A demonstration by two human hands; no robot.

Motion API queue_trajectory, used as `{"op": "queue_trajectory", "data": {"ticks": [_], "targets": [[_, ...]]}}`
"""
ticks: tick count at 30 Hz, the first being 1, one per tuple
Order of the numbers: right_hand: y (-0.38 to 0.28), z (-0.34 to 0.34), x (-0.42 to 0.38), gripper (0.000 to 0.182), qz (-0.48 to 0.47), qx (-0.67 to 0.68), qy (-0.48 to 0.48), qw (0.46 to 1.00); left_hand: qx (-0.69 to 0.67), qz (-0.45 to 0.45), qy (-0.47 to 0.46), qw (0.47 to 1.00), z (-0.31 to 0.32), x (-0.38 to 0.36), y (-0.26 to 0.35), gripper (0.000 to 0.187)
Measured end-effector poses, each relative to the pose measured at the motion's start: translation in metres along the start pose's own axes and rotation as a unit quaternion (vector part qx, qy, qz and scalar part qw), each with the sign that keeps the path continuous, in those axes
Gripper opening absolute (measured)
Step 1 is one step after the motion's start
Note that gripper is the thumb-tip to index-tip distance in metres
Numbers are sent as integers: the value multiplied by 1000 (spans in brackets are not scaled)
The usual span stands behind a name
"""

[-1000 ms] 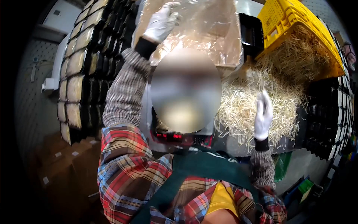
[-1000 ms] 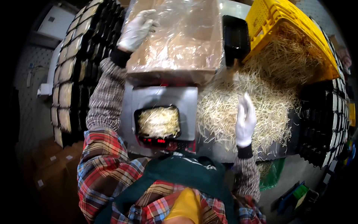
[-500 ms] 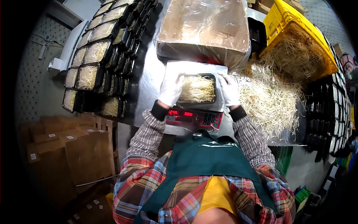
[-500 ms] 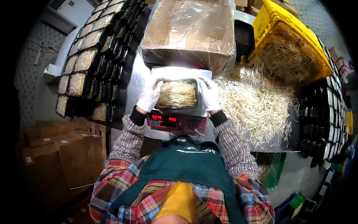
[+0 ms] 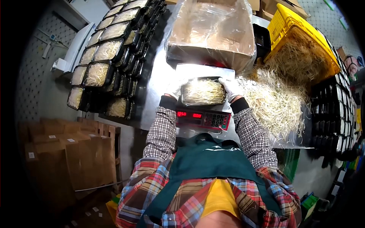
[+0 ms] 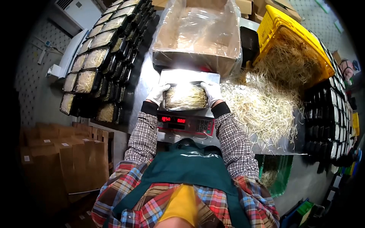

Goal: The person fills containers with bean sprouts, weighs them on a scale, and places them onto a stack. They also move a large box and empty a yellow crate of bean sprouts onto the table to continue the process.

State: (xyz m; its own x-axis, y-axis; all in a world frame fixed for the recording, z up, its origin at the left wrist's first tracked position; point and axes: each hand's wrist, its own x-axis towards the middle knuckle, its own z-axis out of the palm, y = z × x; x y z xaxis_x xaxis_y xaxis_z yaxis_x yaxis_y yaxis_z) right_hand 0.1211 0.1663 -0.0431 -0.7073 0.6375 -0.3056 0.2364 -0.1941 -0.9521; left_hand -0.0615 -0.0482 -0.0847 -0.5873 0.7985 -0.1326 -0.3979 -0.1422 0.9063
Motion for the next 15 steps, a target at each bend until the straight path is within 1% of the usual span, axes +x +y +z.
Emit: {"op": "queue_trajectory", "data": {"ticks": [1,4,5,6,7,8,9,10,11,12,13,14,15], "targets": [[-1,3,-2,21,6,23,6,1000,-17,5,-6,1000,1,0,1,28],[-15,-6,-15,29,-110,-133,-16,985,116,-44,108,986,8,-6,-2,28],[-15,-9,-19,28,-160,-142,-12,977,205,-64,176,961,31,-24,17,31],[-12,-15,-24,27,-185,-138,-17,973,222,-69,205,951,42,-42,21,32],[-11,-9,-34,27,-156,-101,-60,981,148,-61,212,964,45,-72,26,33],[-1,-22,-50,27,-94,-61,-84,990,71,-69,204,974,59,-95,22,35],[7,-30,-62,27,-29,-30,-107,993,22,-73,204,976,69,-114,19,36],[15,-33,-69,27,21,-16,-125,992,54,-71,256,963,73,-119,9,35],[23,-36,-72,28,50,-18,-137,989,33,-44,267,962,69,-128,-4,30],[26,-33,-71,28,25,-95,-146,984,14,-15,274,962,65,-137,-8,26],[30,-26,-71,26,-9,-128,-169,977,24,-1,292,956,58,-149,-10,25],[21,-9,-80,25,-44,-160,-189,968,34,11,307,951,51,-163,-6,24],[10,16,-91,24,11,-114,-218,969,62,38,312,947,19,-173,-34,27]]}}
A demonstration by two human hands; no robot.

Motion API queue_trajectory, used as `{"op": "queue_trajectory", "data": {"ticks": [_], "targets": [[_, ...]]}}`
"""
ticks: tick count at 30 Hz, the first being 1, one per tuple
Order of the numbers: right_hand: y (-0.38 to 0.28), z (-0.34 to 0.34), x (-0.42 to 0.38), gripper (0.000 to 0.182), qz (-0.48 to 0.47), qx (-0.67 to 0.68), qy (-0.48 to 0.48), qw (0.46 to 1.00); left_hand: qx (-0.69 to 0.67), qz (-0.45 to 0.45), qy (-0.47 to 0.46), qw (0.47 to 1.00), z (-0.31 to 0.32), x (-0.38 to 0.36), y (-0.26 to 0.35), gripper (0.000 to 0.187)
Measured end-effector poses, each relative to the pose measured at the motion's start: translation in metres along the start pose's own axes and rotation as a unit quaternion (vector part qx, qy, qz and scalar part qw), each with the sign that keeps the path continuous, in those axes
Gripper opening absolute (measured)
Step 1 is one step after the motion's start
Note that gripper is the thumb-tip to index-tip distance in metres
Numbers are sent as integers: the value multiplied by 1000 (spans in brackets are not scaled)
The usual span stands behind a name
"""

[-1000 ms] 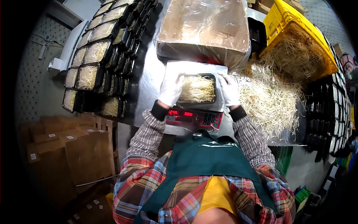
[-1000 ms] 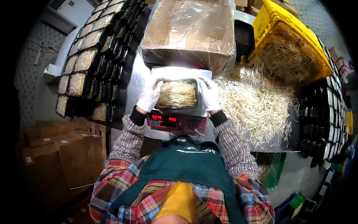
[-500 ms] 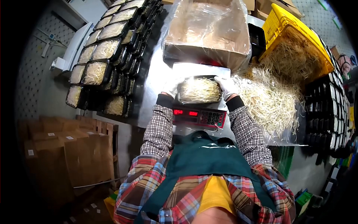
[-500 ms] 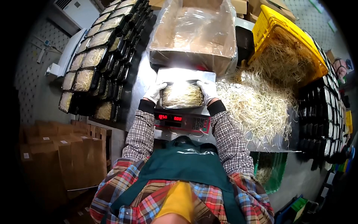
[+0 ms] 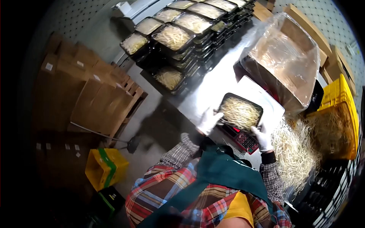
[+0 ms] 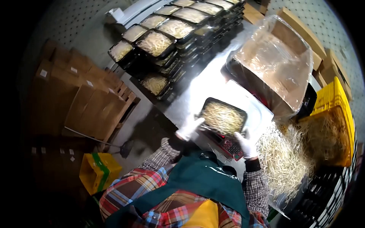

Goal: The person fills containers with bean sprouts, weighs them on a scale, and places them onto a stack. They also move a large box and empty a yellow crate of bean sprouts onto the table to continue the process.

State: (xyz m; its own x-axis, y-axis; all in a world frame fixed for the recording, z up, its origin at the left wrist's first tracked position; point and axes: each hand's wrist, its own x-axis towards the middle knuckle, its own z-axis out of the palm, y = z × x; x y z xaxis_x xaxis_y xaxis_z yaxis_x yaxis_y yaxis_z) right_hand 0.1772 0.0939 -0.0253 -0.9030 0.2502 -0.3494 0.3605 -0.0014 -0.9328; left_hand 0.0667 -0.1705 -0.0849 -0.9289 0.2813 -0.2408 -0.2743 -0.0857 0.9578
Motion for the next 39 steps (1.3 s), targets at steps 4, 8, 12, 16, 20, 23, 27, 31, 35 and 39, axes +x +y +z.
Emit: {"op": "queue_trajectory", "data": {"ticks": [4,8,12,16,20,23,27,31,35,39], "targets": [[-62,113,21,51,-51,80,-216,972,225,86,206,949,-91,-36,111,28],[-89,247,77,29,-48,36,-253,966,247,181,349,886,-200,5,155,44],[-77,339,127,33,18,178,-275,945,634,125,303,700,-217,56,174,69],[-55,314,99,39,17,198,-263,944,683,5,236,691,-228,92,140,69],[-40,227,49,31,22,157,-236,959,788,146,251,543,-247,110,129,44],[-27,155,9,25,15,178,-169,969,773,223,166,570,-271,124,128,39],[-8,39,-44,28,7,165,60,984,666,207,342,630,-239,107,136,62],[80,-85,-100,40,-15,27,341,940,553,412,344,638,-119,74,159,65],[130,-174,-172,91,6,-353,427,833,365,469,68,801,108,3,142,66],[162,-264,-223,112,125,-414,425,795,398,463,-263,747,250,-24,45,76]]}}
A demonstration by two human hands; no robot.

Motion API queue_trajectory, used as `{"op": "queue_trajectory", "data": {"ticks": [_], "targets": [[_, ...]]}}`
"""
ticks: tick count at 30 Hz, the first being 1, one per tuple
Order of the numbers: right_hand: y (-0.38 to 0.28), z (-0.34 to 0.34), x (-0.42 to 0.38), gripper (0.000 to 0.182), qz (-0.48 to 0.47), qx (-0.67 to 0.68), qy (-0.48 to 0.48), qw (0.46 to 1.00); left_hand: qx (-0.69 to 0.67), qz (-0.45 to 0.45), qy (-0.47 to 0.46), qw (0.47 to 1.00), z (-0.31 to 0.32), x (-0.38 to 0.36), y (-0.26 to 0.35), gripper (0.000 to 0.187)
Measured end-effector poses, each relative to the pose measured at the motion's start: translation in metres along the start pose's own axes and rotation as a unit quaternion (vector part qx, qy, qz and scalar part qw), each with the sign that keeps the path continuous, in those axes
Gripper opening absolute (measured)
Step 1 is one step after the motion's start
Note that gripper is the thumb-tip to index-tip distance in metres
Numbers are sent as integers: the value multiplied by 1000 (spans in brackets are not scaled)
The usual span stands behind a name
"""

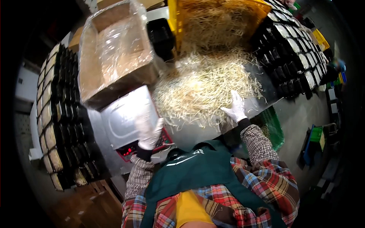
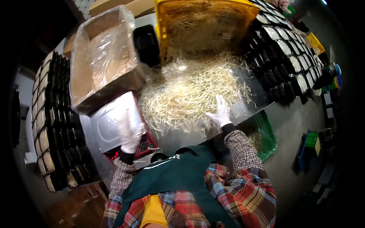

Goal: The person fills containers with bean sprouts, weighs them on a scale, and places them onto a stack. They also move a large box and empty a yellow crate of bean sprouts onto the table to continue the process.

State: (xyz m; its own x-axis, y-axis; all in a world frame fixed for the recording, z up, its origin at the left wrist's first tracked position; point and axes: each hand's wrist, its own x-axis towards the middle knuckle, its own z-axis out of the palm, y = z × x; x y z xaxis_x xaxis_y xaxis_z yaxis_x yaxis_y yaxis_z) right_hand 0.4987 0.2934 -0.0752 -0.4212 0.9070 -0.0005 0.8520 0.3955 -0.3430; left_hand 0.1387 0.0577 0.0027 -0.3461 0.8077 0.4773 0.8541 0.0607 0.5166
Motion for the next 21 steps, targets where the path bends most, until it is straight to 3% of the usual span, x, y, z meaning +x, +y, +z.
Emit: {"op": "queue_trajectory", "data": {"ticks": [2,4,6,8,11,14,17,18,19,20,21], "targets": [[48,-18,27,117,-17,14,15,1000,-1,59,-127,990,66,43,21,91],[73,-48,55,120,24,-10,-7,1000,32,-9,-235,971,120,73,41,99],[102,-67,90,121,-11,-15,7,1000,39,-27,-267,962,158,110,52,109],[116,-85,130,121,-54,-49,44,996,59,-13,-256,965,183,151,64,107],[109,-107,207,120,-124,-44,86,988,88,19,-168,982,215,212,69,104],[80,-126,280,112,-249,-5,141,958,151,52,-121,980,218,283,86,105],[36,-144,356,93,-343,19,193,919,219,137,-35,966,231,360,75,94],[22,-141,387,89,-359,13,196,913,245,79,-78,963,226,393,84,86],[8,-139,418,84,-369,25,181,911,275,26,-93,956,239,418,50,78],[-17,-149,450,79,-344,-20,134,929,372,-2,-151,916,240,448,54,71],[-32,-158,468,67,-380,-104,250,884,469,-17,-217,856,240,478,57,65]]}}
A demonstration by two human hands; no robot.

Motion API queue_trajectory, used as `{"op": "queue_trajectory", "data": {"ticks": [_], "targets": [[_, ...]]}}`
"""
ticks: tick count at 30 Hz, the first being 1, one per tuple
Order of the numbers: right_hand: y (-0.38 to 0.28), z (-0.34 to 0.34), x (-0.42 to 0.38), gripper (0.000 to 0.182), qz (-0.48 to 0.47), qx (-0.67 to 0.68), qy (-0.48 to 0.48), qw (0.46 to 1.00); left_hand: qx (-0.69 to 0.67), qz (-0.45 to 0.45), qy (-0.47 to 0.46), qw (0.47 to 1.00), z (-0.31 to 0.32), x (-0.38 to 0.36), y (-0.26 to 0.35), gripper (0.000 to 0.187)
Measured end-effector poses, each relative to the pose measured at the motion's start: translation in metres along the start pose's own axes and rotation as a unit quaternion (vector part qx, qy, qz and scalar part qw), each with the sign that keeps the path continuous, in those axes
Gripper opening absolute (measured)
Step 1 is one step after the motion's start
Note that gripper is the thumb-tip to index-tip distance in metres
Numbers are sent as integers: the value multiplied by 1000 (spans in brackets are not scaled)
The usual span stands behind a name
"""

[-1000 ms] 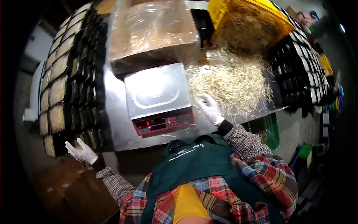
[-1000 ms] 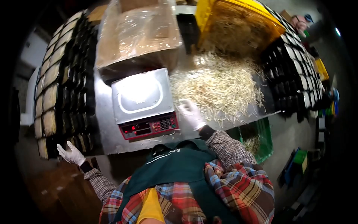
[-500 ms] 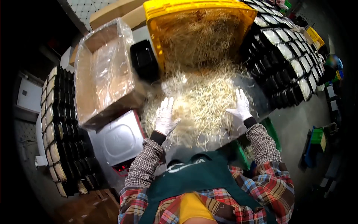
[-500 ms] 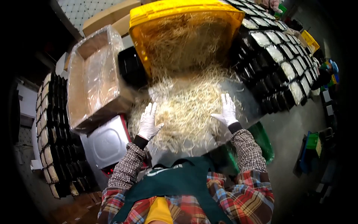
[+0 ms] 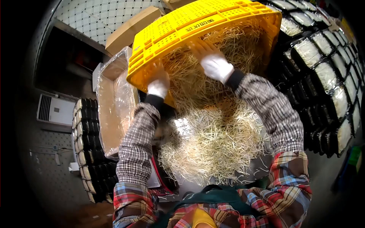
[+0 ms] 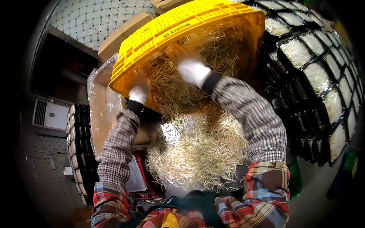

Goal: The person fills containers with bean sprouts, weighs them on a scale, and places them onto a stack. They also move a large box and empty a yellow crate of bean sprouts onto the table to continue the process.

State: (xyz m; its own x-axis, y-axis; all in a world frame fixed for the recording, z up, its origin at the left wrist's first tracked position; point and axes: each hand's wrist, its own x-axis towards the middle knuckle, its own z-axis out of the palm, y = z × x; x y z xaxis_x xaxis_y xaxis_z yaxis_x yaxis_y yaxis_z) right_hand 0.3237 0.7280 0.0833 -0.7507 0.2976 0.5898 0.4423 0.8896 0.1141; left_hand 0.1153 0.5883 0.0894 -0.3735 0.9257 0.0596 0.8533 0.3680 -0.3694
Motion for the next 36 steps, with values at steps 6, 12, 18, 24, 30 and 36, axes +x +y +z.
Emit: {"op": "queue_trajectory", "data": {"ticks": [6,12,18,24,30,36], "targets": [[50,81,94,39,120,300,-132,937,260,41,-178,948,-21,108,-27,60],[54,85,99,46,-3,18,-162,987,280,55,-139,948,0,145,-34,60],[47,17,54,54,-496,-762,-62,411,279,69,-39,957,22,98,-25,61],[23,58,37,39,3,-13,-10,1000,-46,42,3,998,-2,35,-15,43],[-44,-69,4,36,-93,204,95,970,-234,87,214,944,-51,-110,-15,62],[-98,-82,-38,98,-187,237,-274,913,-376,164,-222,884,6,-173,-70,112]]}}
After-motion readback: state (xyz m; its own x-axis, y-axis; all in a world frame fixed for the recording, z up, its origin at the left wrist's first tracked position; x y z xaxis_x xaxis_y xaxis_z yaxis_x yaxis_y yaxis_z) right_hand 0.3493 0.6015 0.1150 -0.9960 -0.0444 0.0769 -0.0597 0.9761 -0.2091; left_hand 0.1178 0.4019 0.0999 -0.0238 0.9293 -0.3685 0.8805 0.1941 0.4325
